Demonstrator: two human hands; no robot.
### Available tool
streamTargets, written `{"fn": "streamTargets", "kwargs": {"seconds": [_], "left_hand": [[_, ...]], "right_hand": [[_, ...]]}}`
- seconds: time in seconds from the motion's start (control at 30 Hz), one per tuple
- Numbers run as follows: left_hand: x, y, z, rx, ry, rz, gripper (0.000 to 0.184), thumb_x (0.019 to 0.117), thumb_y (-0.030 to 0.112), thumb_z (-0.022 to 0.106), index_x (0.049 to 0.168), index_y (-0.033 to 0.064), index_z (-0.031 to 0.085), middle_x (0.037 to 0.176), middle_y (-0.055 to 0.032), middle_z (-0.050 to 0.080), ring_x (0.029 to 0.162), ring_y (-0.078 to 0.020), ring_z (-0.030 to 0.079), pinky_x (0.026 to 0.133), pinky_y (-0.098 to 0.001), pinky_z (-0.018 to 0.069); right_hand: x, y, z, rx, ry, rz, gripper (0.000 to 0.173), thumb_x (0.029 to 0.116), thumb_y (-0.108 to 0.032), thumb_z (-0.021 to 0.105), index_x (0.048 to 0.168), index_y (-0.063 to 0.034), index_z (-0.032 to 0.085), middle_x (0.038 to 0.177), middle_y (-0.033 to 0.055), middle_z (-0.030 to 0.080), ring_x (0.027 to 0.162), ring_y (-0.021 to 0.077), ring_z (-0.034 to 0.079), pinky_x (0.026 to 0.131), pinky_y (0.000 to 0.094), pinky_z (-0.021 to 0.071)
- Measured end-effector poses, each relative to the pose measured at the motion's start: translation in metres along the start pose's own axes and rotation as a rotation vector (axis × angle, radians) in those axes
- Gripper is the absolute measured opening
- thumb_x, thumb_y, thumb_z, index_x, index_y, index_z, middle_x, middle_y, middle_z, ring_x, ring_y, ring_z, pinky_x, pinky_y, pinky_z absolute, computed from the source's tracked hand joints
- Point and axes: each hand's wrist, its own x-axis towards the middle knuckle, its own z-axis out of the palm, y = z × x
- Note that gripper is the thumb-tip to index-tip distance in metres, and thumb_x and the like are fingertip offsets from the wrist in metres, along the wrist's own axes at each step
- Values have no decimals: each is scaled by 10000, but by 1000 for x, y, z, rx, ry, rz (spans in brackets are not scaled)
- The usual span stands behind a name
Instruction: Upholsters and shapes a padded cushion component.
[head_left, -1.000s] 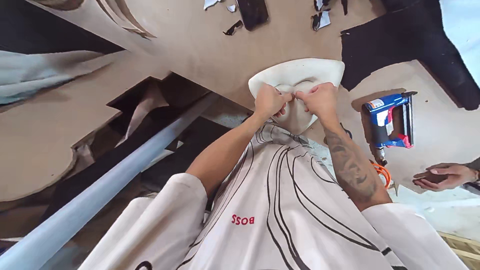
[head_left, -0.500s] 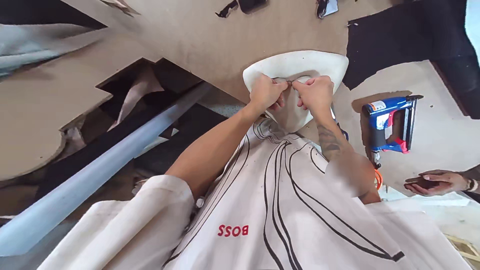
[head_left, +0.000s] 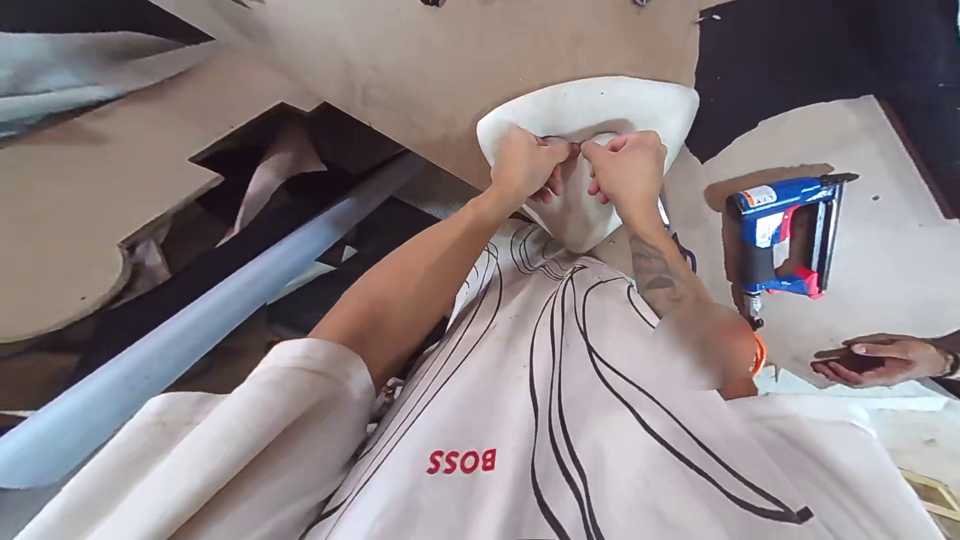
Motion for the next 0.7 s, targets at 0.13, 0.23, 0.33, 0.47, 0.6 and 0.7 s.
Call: {"fn": "streamTargets", "kwargs": {"seconds": [0.13, 0.23, 0.33, 0.47, 0.6, 0.7], "left_hand": [[-1, 1, -2, -27, 2, 21, 436, 934, 453, 731, 819, 37, 675, 630, -69, 713, 473, -204, 689, 438, -377, 604], [0, -2, -1, -21, -3, 25, 449, 925, 471, 738, 795, 45, 678, 621, -63, 710, 474, -193, 690, 446, -379, 608], [-1, -5, -2, 13, -14, 50, 457, 941, 484, 711, 777, 59, 676, 619, -56, 714, 473, -186, 689, 447, -370, 603], [-2, -5, -6, 20, -26, 57, 453, 933, 495, 719, 820, 58, 684, 643, -52, 719, 487, -184, 695, 458, -368, 610], [-2, -2, -7, 61, -29, 42, 500, 899, 559, 735, 807, 69, 704, 638, -48, 722, 484, -178, 692, 461, -363, 608], [-3, 0, -8, 60, -25, 23, 504, 886, 564, 745, 787, 73, 693, 626, -51, 715, 477, -174, 688, 453, -360, 601]], "right_hand": [[-66, 46, -31, -86, 328, -367, 278, 1027, -354, 615, 1024, -94, 715, 823, 42, 720, 655, 144, 692, 574, 361, 601], [-118, 107, -90, -392, 615, -157, 474, 966, -375, 657, 1245, 8, 659, 1132, 230, 660, 1023, 334, 665, 893, 486, 562], [-139, 164, -114, -511, 612, 204, 756, 880, -533, 717, 1350, 40, 572, 1185, 305, 638, 1112, 468, 627, 952, 613, 507], [-124, 191, -115, -366, 511, 325, 938, 878, -507, 758, 1567, -61, 303, 1078, 218, 683, 774, 319, 729, 682, 531, 630], [-119, 191, -134, -405, 478, 303, 667, 970, -171, 612, 1591, -185, 369, 1074, 220, 700, 756, 333, 733, 663, 556, 622], [-126, 209, -132, -401, 792, 177, 658, 909, -82, 579, 1554, -127, 458, 1045, 222, 723, 840, 341, 724, 766, 561, 578]]}}
